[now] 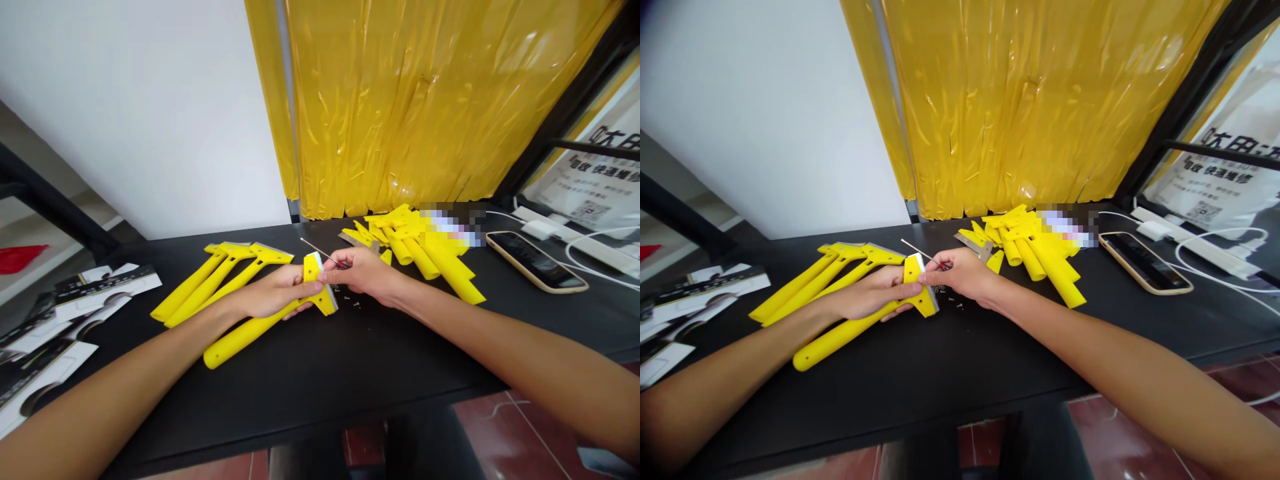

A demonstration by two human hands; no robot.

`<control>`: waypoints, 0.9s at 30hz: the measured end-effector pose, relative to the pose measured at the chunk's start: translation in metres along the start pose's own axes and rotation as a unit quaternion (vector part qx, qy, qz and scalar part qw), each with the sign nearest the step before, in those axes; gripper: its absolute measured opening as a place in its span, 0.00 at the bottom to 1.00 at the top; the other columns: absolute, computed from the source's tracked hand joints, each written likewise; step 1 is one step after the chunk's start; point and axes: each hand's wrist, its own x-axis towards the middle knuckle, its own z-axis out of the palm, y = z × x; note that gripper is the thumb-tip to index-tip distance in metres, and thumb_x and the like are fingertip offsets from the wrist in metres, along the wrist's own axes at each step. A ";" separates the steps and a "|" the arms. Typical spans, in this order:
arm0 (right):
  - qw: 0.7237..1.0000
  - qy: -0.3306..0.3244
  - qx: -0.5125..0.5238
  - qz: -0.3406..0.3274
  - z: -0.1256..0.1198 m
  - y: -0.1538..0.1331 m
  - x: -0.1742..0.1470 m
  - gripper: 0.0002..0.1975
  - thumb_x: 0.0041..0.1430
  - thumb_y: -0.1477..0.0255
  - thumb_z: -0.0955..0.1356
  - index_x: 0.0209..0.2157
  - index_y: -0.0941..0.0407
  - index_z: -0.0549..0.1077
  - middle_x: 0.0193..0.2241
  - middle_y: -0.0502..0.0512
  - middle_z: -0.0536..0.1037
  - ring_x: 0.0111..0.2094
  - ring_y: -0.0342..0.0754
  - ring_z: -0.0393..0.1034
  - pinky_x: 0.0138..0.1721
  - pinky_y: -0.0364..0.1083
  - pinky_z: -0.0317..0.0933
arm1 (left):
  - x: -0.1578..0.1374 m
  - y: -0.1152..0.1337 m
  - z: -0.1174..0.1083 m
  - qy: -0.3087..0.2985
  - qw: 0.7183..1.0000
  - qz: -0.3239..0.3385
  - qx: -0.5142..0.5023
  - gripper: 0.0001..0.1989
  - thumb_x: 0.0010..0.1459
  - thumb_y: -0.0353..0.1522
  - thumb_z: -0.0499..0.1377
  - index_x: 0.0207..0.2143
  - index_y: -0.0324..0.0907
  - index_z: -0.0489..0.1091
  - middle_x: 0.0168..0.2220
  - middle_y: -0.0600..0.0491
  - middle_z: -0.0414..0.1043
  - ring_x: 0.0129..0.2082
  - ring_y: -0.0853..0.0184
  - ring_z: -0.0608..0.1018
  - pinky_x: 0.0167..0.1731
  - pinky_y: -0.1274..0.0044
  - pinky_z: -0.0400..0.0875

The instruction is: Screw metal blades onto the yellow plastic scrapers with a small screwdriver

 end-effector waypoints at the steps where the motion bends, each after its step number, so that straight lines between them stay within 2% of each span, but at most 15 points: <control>1: 1.000 -0.004 0.001 0.002 -0.001 0.000 0.000 0.17 0.44 0.62 0.78 0.31 0.57 0.75 0.22 0.44 0.69 0.20 0.36 0.51 0.21 0.41 0.44 | 0.000 0.000 0.000 -0.004 1.000 0.002 0.002 0.18 0.68 0.41 0.54 0.28 0.39 0.64 0.22 0.57 0.65 0.16 0.75 0.68 0.16 0.82 0.62; 7: 0.998 -0.054 -0.017 -0.003 -0.009 -0.001 0.001 0.16 0.47 0.60 0.77 0.33 0.56 0.75 0.23 0.44 0.67 0.20 0.36 0.49 0.20 0.41 0.41 | 0.000 0.003 0.000 0.004 1.000 0.000 0.000 0.18 0.68 0.40 0.54 0.27 0.39 0.64 0.21 0.57 0.65 0.16 0.75 0.68 0.16 0.83 0.62; 17: 0.996 -0.039 -0.056 -0.065 -0.009 0.001 0.003 0.14 0.50 0.61 0.76 0.30 0.56 0.75 0.26 0.47 0.71 0.28 0.40 0.60 0.29 0.42 0.54 | 0.000 0.004 0.001 0.014 1.000 -0.006 -0.018 0.16 0.68 0.38 0.54 0.28 0.39 0.64 0.21 0.58 0.66 0.15 0.75 0.68 0.16 0.82 0.63; 27: 0.996 -0.021 -0.052 -0.073 -0.001 0.001 0.000 0.14 0.49 0.62 0.76 0.31 0.56 0.74 0.27 0.48 0.72 0.29 0.41 0.63 0.31 0.43 0.57 | -0.001 0.008 0.001 0.016 0.999 -0.029 -0.022 0.17 0.67 0.39 0.54 0.27 0.39 0.63 0.19 0.57 0.65 0.15 0.74 0.68 0.16 0.82 0.63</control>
